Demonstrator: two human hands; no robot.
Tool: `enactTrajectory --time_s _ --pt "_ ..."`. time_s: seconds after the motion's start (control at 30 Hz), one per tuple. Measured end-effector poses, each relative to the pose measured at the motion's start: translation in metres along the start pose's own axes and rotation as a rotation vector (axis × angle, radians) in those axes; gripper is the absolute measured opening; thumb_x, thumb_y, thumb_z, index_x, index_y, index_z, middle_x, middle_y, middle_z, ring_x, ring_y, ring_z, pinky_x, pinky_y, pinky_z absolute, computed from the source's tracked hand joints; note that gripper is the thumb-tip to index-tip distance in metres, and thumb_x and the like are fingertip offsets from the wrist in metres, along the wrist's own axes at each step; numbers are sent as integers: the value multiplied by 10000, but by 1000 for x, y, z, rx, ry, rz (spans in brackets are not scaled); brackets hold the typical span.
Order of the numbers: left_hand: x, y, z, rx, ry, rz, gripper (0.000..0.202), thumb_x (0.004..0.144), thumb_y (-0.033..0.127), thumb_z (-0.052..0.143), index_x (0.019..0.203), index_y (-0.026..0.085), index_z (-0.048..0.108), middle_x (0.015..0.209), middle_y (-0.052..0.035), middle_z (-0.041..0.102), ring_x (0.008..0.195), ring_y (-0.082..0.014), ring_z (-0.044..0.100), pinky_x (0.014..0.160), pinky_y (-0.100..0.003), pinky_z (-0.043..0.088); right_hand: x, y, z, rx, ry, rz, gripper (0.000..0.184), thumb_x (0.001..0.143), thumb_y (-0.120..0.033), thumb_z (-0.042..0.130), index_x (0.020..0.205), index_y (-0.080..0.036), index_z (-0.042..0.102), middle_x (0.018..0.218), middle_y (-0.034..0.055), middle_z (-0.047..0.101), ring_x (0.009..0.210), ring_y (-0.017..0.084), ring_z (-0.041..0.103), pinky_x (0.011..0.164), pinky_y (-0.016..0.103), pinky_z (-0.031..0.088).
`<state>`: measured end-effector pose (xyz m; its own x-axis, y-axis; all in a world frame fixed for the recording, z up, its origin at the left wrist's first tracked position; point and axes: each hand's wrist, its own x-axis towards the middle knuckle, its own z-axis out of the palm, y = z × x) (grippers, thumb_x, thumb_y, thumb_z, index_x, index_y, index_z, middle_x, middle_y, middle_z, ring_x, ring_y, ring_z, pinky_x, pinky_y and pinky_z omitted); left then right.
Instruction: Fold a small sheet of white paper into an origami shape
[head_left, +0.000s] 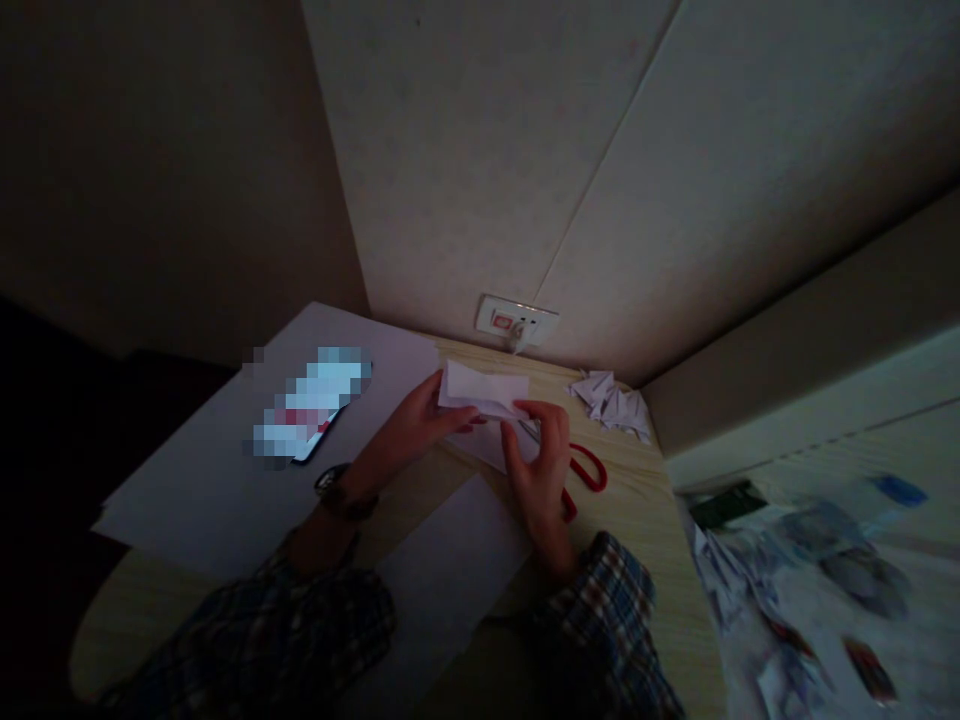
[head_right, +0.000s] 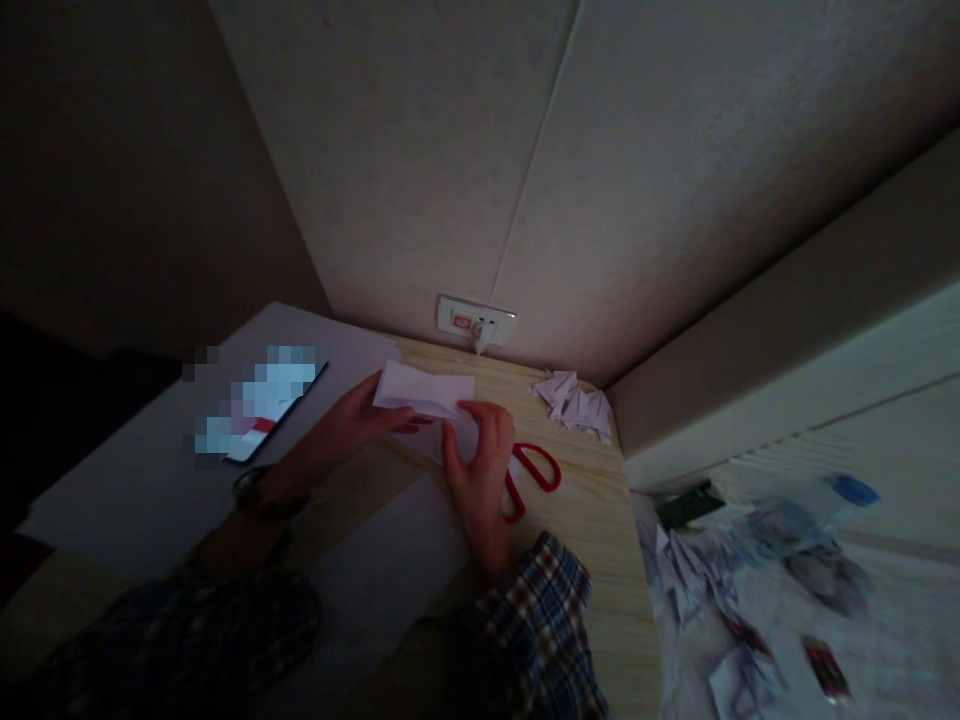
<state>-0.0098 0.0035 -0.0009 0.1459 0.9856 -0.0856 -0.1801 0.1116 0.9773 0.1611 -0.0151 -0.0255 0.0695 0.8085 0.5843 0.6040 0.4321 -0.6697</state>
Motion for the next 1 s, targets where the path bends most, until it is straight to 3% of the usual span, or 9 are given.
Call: enactTrajectory --time_s 0.17,0.27,0.4,0.73,1.0 --pt "1 -2 0 23 37 33 479 635 232 768 1080 153 608 1143 -81 708 1003 -253 688 848 -382 591 -2 3 3 -31 1 9 253 869 -362 592 1070 -214 557 1011 62 606 965 227 576 871 410 477" --pt "3 -7 -1 75 22 70 465 665 301 746 1086 140 632 1117 -92 722 971 -258 695 841 -393 583 -3 7 6 -63 10 7 329 846 -365 623 1115 -206 520 1048 77 590 990 235 566 880 425 485" --pt "0 -6 -2 334 23 122 379 737 378 666 1008 115 692 1018 -108 748 958 -289 689 851 -408 553 -2 8 4 -96 64 -29 298 850 -275 587 1128 -214 500 1082 81 567 1022 231 545 900 439 489" --pt "-3 1 -2 734 33 164 338 835 272 479 992 119 737 825 -68 763 731 -228 681 705 -317 524 -1 3 -3 -97 35 -62 297 881 -154 501 1161 -230 564 1187 100 568 1136 232 544 968 461 483" --pt "-3 5 -2 694 28 184 313 805 171 491 988 152 744 981 -72 780 921 -236 713 830 -314 537 -3 10 -3 -36 65 -143 228 909 -143 490 1052 -224 648 1052 74 677 1032 214 614 923 422 502"
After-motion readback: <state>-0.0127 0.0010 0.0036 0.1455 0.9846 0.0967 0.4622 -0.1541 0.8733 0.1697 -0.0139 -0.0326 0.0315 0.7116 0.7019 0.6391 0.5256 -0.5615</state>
